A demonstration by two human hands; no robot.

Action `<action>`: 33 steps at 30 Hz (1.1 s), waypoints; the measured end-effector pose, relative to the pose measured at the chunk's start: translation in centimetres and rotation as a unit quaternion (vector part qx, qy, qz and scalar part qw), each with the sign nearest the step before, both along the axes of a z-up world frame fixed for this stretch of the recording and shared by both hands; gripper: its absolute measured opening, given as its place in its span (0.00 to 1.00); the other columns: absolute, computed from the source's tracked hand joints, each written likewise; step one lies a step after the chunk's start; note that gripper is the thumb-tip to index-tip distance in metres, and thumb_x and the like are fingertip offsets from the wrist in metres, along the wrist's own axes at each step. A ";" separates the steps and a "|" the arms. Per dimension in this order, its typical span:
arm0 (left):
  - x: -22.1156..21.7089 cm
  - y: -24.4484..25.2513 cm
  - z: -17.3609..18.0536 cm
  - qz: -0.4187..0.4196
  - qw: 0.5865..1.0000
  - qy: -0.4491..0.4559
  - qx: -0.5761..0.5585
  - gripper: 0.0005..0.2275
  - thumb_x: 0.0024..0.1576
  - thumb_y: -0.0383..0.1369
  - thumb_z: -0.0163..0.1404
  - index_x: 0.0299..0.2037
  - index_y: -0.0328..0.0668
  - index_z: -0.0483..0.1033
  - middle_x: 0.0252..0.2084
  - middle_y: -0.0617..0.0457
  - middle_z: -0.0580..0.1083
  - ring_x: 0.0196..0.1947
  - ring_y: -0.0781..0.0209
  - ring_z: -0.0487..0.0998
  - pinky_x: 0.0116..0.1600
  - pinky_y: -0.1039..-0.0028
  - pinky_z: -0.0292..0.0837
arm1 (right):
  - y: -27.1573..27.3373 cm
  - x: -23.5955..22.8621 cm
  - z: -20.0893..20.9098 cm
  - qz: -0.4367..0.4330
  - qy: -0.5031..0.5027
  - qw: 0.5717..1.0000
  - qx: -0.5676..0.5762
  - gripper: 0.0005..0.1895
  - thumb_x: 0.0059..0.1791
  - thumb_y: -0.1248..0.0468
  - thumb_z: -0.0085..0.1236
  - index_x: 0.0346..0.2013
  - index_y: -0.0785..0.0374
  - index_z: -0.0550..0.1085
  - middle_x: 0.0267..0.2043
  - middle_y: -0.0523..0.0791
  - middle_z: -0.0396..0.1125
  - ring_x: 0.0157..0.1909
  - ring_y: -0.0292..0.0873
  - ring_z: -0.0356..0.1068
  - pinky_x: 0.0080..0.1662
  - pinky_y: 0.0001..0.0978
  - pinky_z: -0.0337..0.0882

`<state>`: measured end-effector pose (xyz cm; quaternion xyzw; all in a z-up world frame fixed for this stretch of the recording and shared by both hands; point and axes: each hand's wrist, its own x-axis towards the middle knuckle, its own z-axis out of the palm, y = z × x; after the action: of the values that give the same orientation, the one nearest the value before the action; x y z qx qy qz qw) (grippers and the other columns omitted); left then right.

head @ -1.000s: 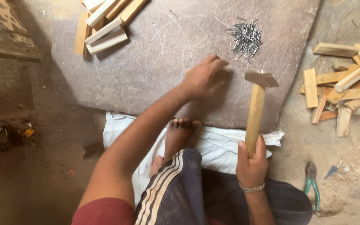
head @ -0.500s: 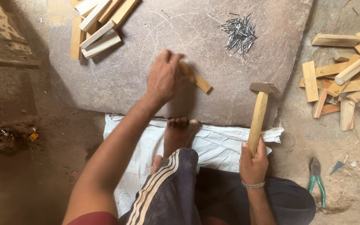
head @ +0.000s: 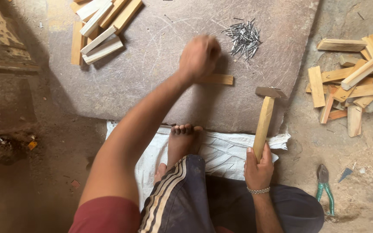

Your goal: The person hammers nails into small wooden blocks using a hammer. They pick up a nail, place it on a block, and strike it with the hammer repeatedly. The person works on multiple blocks, moving finished pieces aside.

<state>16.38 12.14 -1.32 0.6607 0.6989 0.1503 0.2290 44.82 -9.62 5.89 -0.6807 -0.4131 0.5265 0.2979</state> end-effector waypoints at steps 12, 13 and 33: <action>0.5 7.6 -1.4 -0.191 0.968 0.162 0.030 0.10 0.64 0.37 0.50 0.45 0.37 0.75 0.44 0.48 0.72 0.44 0.58 0.72 0.49 0.65 0.74 | 0.2 0.1 -0.2 0.003 -0.027 0.999 -0.020 0.24 0.53 0.66 0.51 0.65 0.65 0.64 0.22 0.40 0.63 0.17 0.28 0.60 0.17 0.22 0.61; 0.5 7.5 -1.6 -0.183 0.971 0.154 0.019 0.10 0.65 0.36 0.48 0.46 0.36 0.74 0.44 0.48 0.71 0.43 0.58 0.72 0.49 0.65 0.74 | 0.3 0.1 -0.2 0.001 -0.024 0.999 -0.021 0.25 0.53 0.66 0.51 0.65 0.65 0.64 0.21 0.40 0.63 0.16 0.28 0.60 0.17 0.22 0.61; 1.8 8.4 -1.1 -0.126 0.985 0.112 -0.036 0.10 0.70 0.29 0.38 0.41 0.37 0.73 0.40 0.46 0.71 0.36 0.59 0.75 0.40 0.64 0.79 | 0.5 0.0 -0.3 -0.014 0.021 1.000 -0.016 0.24 0.53 0.67 0.51 0.65 0.66 0.63 0.24 0.39 0.63 0.18 0.27 0.59 0.18 0.20 0.61</action>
<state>18.16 20.54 -2.42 0.7478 0.6359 0.0200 0.1899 44.86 -9.13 5.63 -0.6800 -0.3892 0.5427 0.3026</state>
